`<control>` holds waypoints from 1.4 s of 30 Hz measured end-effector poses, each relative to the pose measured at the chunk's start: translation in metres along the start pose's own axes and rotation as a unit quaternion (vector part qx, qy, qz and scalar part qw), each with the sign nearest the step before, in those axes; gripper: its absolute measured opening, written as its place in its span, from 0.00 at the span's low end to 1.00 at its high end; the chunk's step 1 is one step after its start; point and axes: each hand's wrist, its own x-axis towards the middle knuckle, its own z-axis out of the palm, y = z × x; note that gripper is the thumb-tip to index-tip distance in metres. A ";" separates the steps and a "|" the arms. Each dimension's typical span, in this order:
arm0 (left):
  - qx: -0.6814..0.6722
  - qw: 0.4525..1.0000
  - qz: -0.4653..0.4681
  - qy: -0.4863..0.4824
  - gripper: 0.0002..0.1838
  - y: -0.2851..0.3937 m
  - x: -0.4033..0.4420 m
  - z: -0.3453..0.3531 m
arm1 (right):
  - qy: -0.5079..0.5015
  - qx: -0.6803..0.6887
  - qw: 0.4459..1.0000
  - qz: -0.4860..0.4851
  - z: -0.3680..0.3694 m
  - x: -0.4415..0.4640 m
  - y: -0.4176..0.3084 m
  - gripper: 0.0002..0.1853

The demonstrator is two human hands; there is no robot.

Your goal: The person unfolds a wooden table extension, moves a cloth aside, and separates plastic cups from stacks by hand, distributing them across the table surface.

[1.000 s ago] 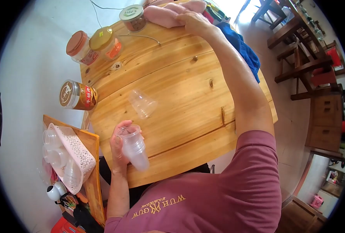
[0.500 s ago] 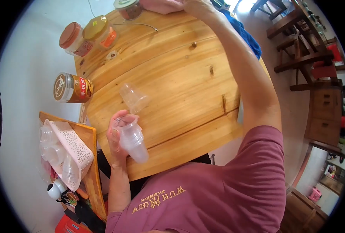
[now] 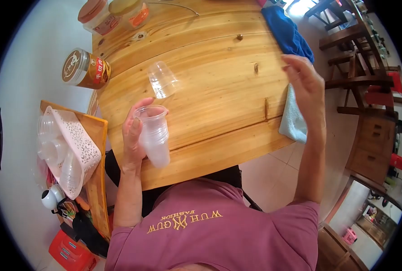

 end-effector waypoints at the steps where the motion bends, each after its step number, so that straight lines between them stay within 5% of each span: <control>1: -0.001 1.000 -0.008 -0.001 0.43 0.002 0.000 0.001 | -0.010 0.017 1.000 0.007 0.011 -0.008 -0.014 0.12; 9: -0.025 1.000 -0.011 -0.006 0.43 0.004 0.000 0.009 | -0.179 -0.011 0.980 -0.085 0.105 -0.018 -0.040 0.12; 11: 0.019 0.998 -0.054 -0.011 0.42 0.009 -0.001 0.009 | -0.189 -0.076 0.962 -0.182 0.132 -0.010 -0.042 0.16; 16: 0.010 0.996 -0.084 -0.009 0.39 0.009 0.004 0.009 | -0.136 -0.128 0.965 -0.183 0.174 0.014 -0.028 0.15; 21: 0.005 0.996 -0.083 -0.008 0.37 0.008 0.007 0.007 | -0.057 -0.124 0.974 -0.180 0.138 0.018 -0.015 0.13; 28: 0.000 0.999 -0.034 0.022 0.40 -0.003 0.004 -0.005 | -0.008 -0.181 0.983 -0.025 0.013 -0.028 0.005 0.15; 33: -0.017 0.999 -0.011 0.048 0.41 -0.003 0.004 -0.001 | -0.032 -0.432 0.900 0.052 -0.016 -0.085 0.031 0.21; 34: -0.019 0.999 -0.021 0.031 0.41 -0.001 0.005 -0.001 | -0.037 -0.395 0.915 0.080 -0.019 -0.093 0.049 0.22; 42: -0.053 0.998 -0.033 0.013 0.36 0.009 0.010 -0.001 | 0.025 -0.346 0.938 -0.026 0.000 -0.061 0.040 0.19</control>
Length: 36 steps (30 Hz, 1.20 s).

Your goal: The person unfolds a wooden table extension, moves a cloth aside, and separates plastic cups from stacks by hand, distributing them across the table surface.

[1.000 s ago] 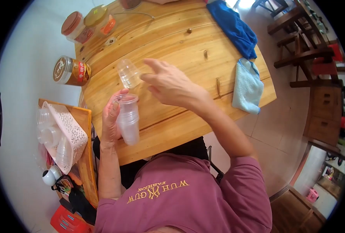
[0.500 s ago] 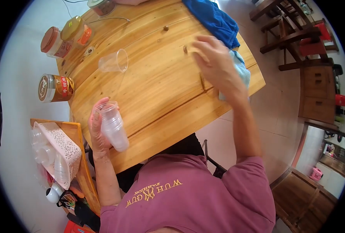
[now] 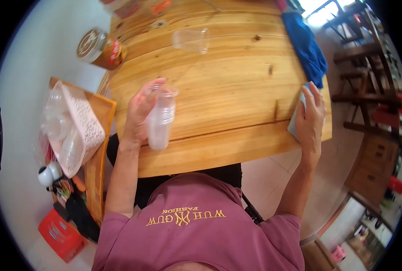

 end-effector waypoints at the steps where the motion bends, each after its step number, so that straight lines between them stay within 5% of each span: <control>1: 0.002 1.000 0.005 0.016 0.36 0.001 0.001 -0.002 | 0.030 0.014 0.999 -0.012 0.001 0.006 -0.019 0.17; 5: 0.014 1.000 -0.019 0.001 0.36 0.003 0.008 -0.004 | -0.028 0.218 0.974 -0.058 0.013 0.035 -0.095 0.15; 10: 0.018 0.999 -0.035 -0.003 0.35 0.005 0.018 -0.002 | -0.202 0.418 0.876 -0.131 0.050 0.066 -0.166 0.13; 14: 0.059 0.998 -0.020 -0.003 0.34 0.009 0.025 -0.002 | -0.208 0.412 0.848 -0.259 0.073 0.086 -0.192 0.09; 18: 0.028 0.999 -0.043 -0.004 0.36 0.011 0.026 -0.002 | -0.216 0.456 0.817 -0.279 0.086 0.091 -0.190 0.08; 29: 0.075 0.997 -0.004 0.028 0.36 0.001 0.023 0.008 | -0.215 0.468 0.816 -0.264 0.091 0.082 -0.183 0.08; 36: 0.150 0.981 0.065 0.102 0.39 -0.004 0.024 0.016 | -0.217 0.489 0.811 -0.236 0.093 0.071 -0.190 0.18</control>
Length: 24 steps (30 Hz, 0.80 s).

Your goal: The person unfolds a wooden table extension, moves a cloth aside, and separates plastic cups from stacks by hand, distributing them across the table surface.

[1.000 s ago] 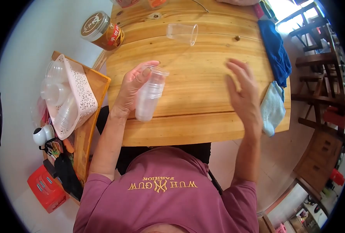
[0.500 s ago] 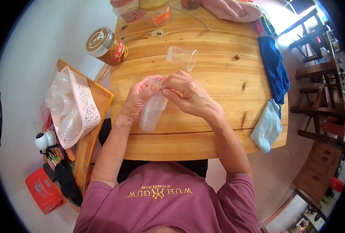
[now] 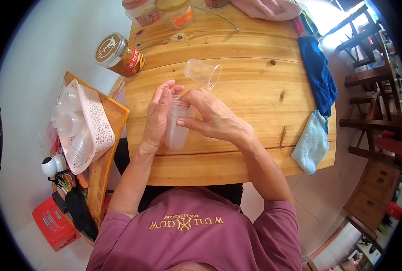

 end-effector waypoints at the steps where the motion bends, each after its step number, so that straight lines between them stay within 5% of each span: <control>1: 0.018 1.000 0.008 0.002 0.39 0.002 0.000 0.002 | -0.026 0.014 0.999 0.042 0.001 -0.002 0.001 0.20; 5: 0.064 0.997 0.025 0.031 0.37 0.013 -0.002 0.013 | -0.016 0.056 0.996 0.068 -0.008 -0.003 0.000 0.19; 7: 0.139 0.957 0.226 0.122 0.37 0.009 0.013 0.014 | -0.005 0.121 0.986 0.116 -0.011 -0.003 0.001 0.18; 8: 0.141 0.957 0.225 0.120 0.37 0.015 0.023 0.012 | -0.002 0.123 0.986 0.116 -0.012 -0.003 0.000 0.18; 10: 0.326 0.859 0.368 0.141 0.38 0.043 0.046 0.007 | 0.009 0.136 0.981 0.142 -0.014 -0.003 -0.002 0.19; 13: 0.351 0.822 0.411 0.180 0.39 0.094 0.070 0.002 | 0.023 0.146 0.979 0.137 -0.011 -0.006 0.004 0.20; 15: 0.440 0.732 0.439 0.281 0.38 0.122 0.080 -0.013 | 0.015 0.152 0.977 0.146 -0.008 -0.007 0.010 0.20; 19: 0.618 0.642 0.337 0.304 0.42 0.139 0.092 -0.058 | 0.000 0.193 0.962 0.195 -0.004 -0.011 0.013 0.20; 21: 0.632 0.701 0.207 0.256 0.47 0.137 0.104 -0.079 | 0.008 0.193 0.965 0.180 -0.004 -0.009 0.012 0.20; 24: 0.624 0.741 0.136 0.208 0.52 0.121 0.113 -0.108 | 0.020 0.168 0.970 0.175 -0.007 -0.008 0.010 0.20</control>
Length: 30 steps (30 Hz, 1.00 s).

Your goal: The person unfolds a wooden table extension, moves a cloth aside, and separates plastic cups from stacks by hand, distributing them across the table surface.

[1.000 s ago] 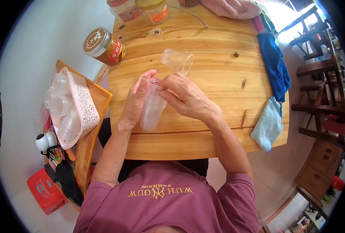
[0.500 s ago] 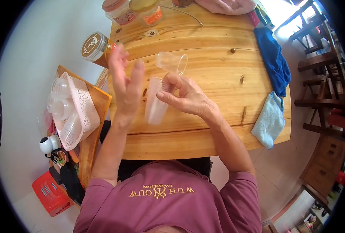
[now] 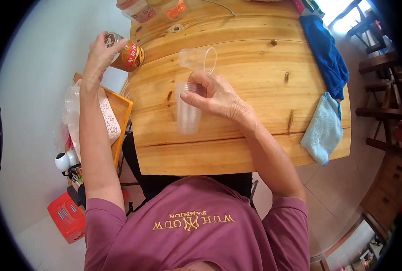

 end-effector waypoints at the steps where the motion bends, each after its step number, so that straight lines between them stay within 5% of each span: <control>1: -0.025 0.998 -0.018 -0.052 0.53 -0.008 0.001 0.004 | 0.001 0.002 1.000 -0.002 0.000 0.000 0.000 0.20; 15: -0.021 0.991 0.074 -0.111 0.55 0.050 -0.018 -0.023 | -0.032 -0.055 0.998 -0.007 0.001 0.001 -0.002 0.23; 17: 0.078 0.973 0.103 -0.190 0.54 0.042 -0.012 -0.022 | -0.032 -0.054 0.998 -0.009 0.000 0.002 -0.003 0.23; 20: 0.056 0.967 0.106 -0.226 0.52 0.039 -0.015 -0.033 | -0.036 -0.062 0.997 -0.007 -0.001 0.002 -0.004 0.23; 30: 0.146 0.943 0.128 -0.271 0.46 0.052 -0.067 -0.068 | -0.047 -0.065 0.997 0.010 0.002 0.002 -0.005 0.23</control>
